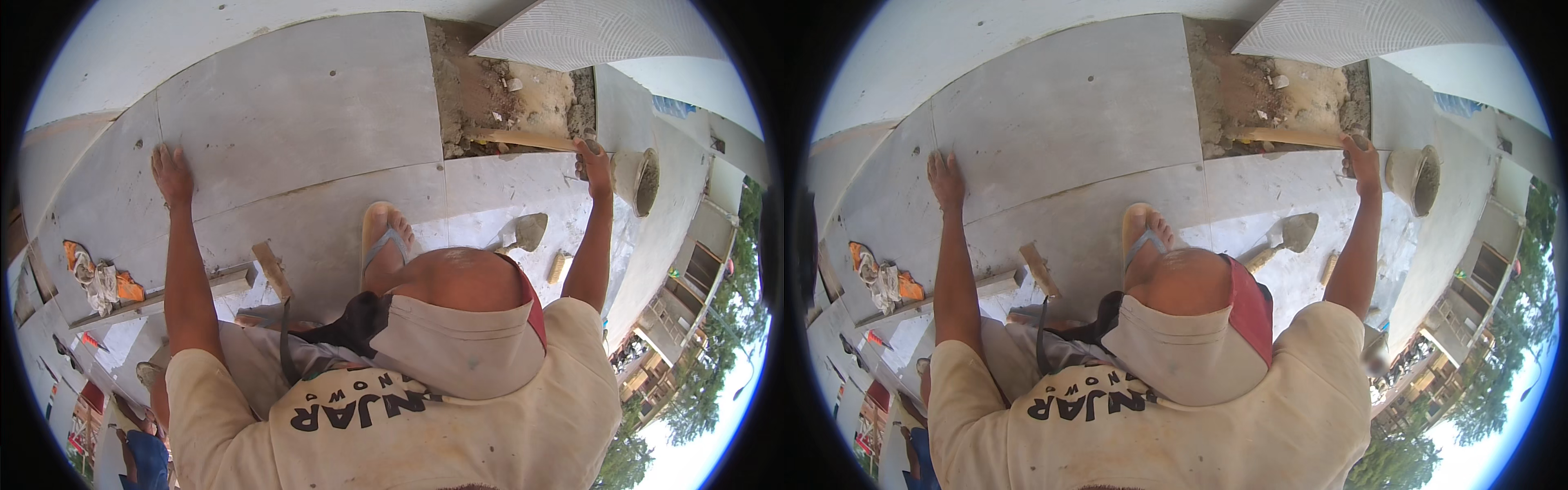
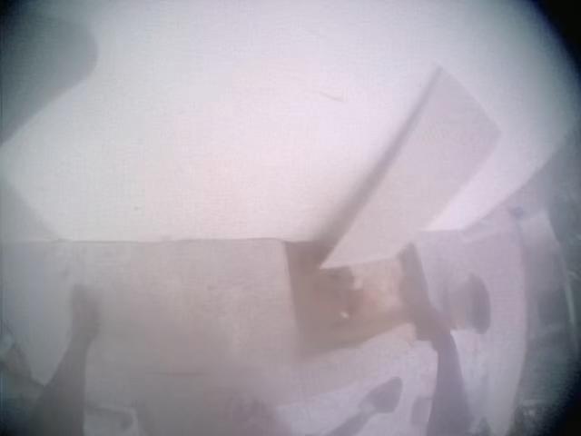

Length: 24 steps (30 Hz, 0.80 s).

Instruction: The person applies cement mortar to a floor using a trowel and places a large ceramic tile into the prepared area. They then move to a separate area to cut a tile using an angle grinder.

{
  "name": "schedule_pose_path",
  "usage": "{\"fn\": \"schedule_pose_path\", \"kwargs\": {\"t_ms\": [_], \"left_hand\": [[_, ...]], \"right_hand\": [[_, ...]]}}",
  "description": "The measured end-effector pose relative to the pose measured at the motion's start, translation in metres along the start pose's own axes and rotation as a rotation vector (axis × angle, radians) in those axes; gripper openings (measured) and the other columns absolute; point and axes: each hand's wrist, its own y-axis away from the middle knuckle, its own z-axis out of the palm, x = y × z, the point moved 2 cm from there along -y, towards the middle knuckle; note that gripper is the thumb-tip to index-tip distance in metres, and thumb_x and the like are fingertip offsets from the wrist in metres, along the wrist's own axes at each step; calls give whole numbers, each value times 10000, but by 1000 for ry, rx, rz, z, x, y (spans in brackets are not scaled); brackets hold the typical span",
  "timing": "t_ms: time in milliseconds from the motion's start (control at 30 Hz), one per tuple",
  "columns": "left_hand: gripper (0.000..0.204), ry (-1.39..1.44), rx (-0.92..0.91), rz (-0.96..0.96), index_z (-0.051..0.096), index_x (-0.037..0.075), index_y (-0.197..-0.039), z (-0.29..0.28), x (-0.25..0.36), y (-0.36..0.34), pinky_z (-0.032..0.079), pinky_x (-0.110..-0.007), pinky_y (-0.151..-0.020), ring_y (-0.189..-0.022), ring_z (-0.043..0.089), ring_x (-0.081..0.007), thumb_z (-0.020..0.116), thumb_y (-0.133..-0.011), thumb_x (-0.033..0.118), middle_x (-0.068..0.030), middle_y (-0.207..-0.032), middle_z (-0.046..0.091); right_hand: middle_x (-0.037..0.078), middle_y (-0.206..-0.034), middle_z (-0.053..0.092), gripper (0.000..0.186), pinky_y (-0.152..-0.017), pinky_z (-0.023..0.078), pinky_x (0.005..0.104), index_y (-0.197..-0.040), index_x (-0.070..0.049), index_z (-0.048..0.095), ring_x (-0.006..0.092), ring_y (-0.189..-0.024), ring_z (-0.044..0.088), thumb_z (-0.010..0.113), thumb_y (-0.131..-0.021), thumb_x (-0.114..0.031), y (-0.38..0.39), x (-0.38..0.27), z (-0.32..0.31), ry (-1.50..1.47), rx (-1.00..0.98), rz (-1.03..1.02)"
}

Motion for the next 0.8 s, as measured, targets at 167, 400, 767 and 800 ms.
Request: {"fn": "schedule_pose_path", "kwargs": {"t_ms": [167,400,767,800], "left_hand": [[322,-34,44,69,623,-19,-1198,-9,-15,-1,408,-476,-1090,-1273,506,-393,529,-989,208,-216,-1296,600],[256,-154,-176,-81,648,33,-1132,-36,-46,-8,468,-487,-1023,-1214,540,-357,569,-935,174,-173,-1236,604],[672,-260,-583,145,434,68,-1466,-93,-39,-13,357,-489,-1168,-1458,335,-328,719,-870,195,-139,-1539,393],[689,-261,-599,234,418,73,-1479,-94,-30,-7,344,-486,-1178,-1470,318,-322,721,-870,185,-133,-1557,371]], "right_hand": [[-55,-688,494,272,-458,394,235,-943,-131,615,62,-526,477,751,-889,-361,1,6,-12,-92,22,2],[-36,-717,543,302,-482,403,242,-1005,-97,657,73,-537,486,767,-874,-346,17,4,21,-115,34,-46],[-48,-700,540,308,-436,380,220,-1022,-103,663,58,-508,468,768,-872,-351,28,-35,36,-2,59,-123],[-53,-719,543,310,-437,375,222,-1027,-99,677,53,-511,458,774,-869,-347,34,-41,40,-12,73,-114]]}}
